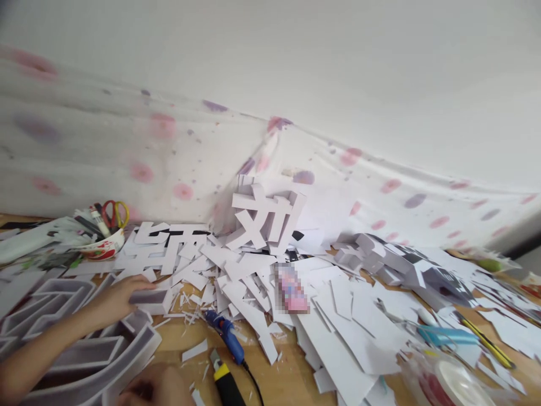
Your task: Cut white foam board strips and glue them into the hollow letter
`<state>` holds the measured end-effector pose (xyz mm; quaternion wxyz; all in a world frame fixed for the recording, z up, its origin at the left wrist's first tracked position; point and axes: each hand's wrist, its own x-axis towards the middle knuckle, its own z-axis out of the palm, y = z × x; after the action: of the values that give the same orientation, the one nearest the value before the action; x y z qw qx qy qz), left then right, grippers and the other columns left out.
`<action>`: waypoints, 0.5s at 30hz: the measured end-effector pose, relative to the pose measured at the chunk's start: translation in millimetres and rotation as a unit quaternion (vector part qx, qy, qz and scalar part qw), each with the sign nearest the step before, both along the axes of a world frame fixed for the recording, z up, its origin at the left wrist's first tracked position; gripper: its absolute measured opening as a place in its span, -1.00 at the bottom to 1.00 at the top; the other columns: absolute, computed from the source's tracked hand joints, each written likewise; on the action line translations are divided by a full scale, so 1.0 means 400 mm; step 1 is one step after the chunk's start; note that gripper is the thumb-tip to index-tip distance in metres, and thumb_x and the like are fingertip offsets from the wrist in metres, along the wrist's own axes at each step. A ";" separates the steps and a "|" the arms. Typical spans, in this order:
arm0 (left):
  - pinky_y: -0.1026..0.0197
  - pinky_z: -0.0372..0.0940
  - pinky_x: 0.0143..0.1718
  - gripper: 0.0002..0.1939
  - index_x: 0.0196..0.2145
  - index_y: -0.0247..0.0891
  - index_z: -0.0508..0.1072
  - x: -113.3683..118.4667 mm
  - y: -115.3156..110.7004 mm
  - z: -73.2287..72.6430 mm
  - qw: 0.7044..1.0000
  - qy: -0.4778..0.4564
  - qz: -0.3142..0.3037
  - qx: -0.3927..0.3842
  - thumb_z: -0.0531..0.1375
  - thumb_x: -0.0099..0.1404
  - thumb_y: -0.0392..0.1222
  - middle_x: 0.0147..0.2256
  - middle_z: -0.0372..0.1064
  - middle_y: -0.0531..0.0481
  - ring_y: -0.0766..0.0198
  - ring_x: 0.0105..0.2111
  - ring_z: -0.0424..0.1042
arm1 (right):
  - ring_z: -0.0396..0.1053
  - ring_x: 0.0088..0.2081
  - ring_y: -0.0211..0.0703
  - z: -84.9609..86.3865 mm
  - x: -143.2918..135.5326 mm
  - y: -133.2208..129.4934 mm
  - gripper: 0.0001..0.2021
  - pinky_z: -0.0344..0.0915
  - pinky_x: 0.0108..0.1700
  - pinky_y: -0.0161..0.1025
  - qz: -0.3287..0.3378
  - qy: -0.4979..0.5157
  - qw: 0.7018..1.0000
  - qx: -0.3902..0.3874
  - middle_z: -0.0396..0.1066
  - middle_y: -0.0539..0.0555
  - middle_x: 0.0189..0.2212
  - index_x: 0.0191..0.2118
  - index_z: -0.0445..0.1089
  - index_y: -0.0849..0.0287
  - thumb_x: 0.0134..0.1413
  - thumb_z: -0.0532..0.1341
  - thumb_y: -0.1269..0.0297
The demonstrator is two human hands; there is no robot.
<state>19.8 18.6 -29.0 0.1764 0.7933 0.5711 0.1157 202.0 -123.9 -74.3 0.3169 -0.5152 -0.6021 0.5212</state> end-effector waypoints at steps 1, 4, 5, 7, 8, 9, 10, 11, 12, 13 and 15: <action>0.16 0.15 0.09 -0.42 -0.13 -0.16 0.50 -0.005 -0.008 -0.002 1.000 -0.011 -0.006 -0.003 0.08 -0.13 -0.47 -0.03 0.40 -0.04 0.13 0.00 0.35 | 0.28 -0.54 -0.28 0.012 0.007 0.012 -0.93 0.14 -0.49 -0.41 -0.023 0.006 1.000 0.008 0.39 -0.05 -0.59 -0.46 0.51 0.14 -0.13 0.26 0.36; 0.14 0.12 0.12 -0.46 -0.03 -0.17 0.43 -0.039 -0.020 -0.004 0.998 -0.057 -0.020 0.005 0.12 -0.03 -0.26 0.01 0.37 -0.05 0.11 0.04 0.31 | 0.29 -0.53 -0.26 0.041 0.030 0.055 -0.86 0.17 -0.46 -0.38 -0.090 0.017 0.994 0.054 0.37 -0.02 -0.59 -0.47 0.47 0.18 -0.04 0.16 0.37; 0.14 0.12 0.12 -0.47 0.00 -0.17 0.41 -0.061 -0.019 -0.004 0.997 -0.069 -0.018 0.018 0.12 0.00 -0.18 0.02 0.36 -0.05 0.11 0.04 0.31 | 0.31 -0.49 -0.25 0.047 0.035 0.070 -0.86 0.19 -0.43 -0.36 -0.118 0.011 0.990 0.077 0.39 0.00 -0.55 -0.44 0.46 0.19 -0.03 0.14 0.38; 0.14 0.11 0.12 -0.48 -0.01 -0.18 0.40 -0.121 -0.012 -0.003 0.995 -0.079 0.007 0.062 0.08 0.05 -0.05 0.02 0.37 -0.05 0.12 0.04 0.31 | 0.33 -0.41 -0.21 0.049 0.034 0.096 -0.85 0.24 -0.37 -0.33 -0.162 -0.009 0.980 0.116 0.40 0.05 -0.43 -0.36 0.44 0.20 -0.07 0.13 0.43; 0.13 0.12 0.11 -0.48 -0.02 -0.19 0.40 -0.160 -0.007 -0.003 0.993 -0.075 0.035 0.087 0.06 0.06 -0.01 0.01 0.37 -0.06 0.10 0.03 0.31 | 0.33 -0.38 -0.20 0.046 0.029 0.106 -0.81 0.26 -0.35 -0.31 -0.173 -0.019 0.977 0.125 0.40 0.08 -0.36 -0.31 0.42 0.21 -0.10 0.13 0.46; 0.13 0.15 0.08 -0.47 -0.03 -0.20 0.41 -0.201 -0.004 -0.003 0.989 -0.067 0.074 0.111 0.04 0.06 0.01 -0.01 0.38 -0.08 0.08 0.02 0.33 | 0.33 -0.35 -0.18 0.039 0.020 0.113 -0.76 0.28 -0.34 -0.30 -0.178 -0.026 0.975 0.128 0.39 0.11 -0.31 -0.25 0.41 0.22 -0.12 0.14 0.48; 0.13 0.20 0.04 -0.46 -0.04 -0.22 0.40 -0.245 -0.001 -0.004 0.986 -0.045 0.111 0.117 0.03 0.05 0.04 -0.02 0.39 -0.10 0.06 0.00 0.35 | 0.34 -0.32 -0.15 0.030 0.008 0.118 -0.71 0.29 -0.32 -0.28 -0.178 -0.030 0.976 0.124 0.38 0.13 -0.27 -0.20 0.39 0.23 -0.14 0.14 0.48; 0.11 0.23 0.00 -0.44 -0.04 -0.25 0.40 -0.286 -0.001 -0.007 0.981 -0.008 0.150 0.120 0.01 0.05 0.05 -0.03 0.40 -0.15 0.02 -0.03 0.36 | 0.34 -0.29 -0.12 0.019 -0.005 0.121 -0.67 0.31 -0.31 -0.26 -0.174 -0.032 0.977 0.118 0.37 0.15 -0.24 -0.15 0.37 0.24 -0.15 0.15 0.48; 0.07 0.23 -0.01 -0.41 -0.03 -0.32 0.38 -0.325 -0.002 -0.013 0.971 0.039 0.202 0.126 0.00 0.05 0.05 -0.07 0.41 -0.23 -0.03 -0.05 0.38 | 0.35 -0.26 -0.09 0.006 -0.019 0.122 -0.64 0.32 -0.29 -0.24 -0.167 -0.035 0.979 0.111 0.37 0.17 -0.23 -0.12 0.36 0.24 -0.15 0.17 0.48; 0.02 0.21 -0.01 -0.37 -0.01 -0.38 0.36 -0.357 -0.005 -0.020 0.957 0.087 0.250 0.121 -0.02 0.06 0.08 -0.08 0.41 -0.31 -0.08 -0.06 0.38 | 0.35 -0.23 -0.06 -0.007 -0.032 0.121 -0.62 0.32 -0.27 -0.22 -0.154 -0.036 0.982 0.106 0.38 0.18 -0.22 -0.10 0.36 0.24 -0.15 0.18 0.46; -0.01 0.22 -0.04 -0.31 0.00 -0.41 0.34 -0.398 -0.015 -0.042 0.941 0.132 0.303 0.068 -0.03 0.08 0.16 -0.09 0.42 -0.35 -0.13 -0.06 0.38 | 0.37 -0.21 -0.02 -0.034 -0.052 0.118 -0.60 0.33 -0.24 -0.17 -0.125 -0.038 0.986 0.104 0.40 0.18 -0.22 -0.07 0.36 0.22 -0.14 0.21 0.42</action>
<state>-139.6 12.6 -45.9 0.0021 0.6012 0.7932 0.0965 181.1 -76.6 -87.7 0.4083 -0.5697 -0.5959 0.3920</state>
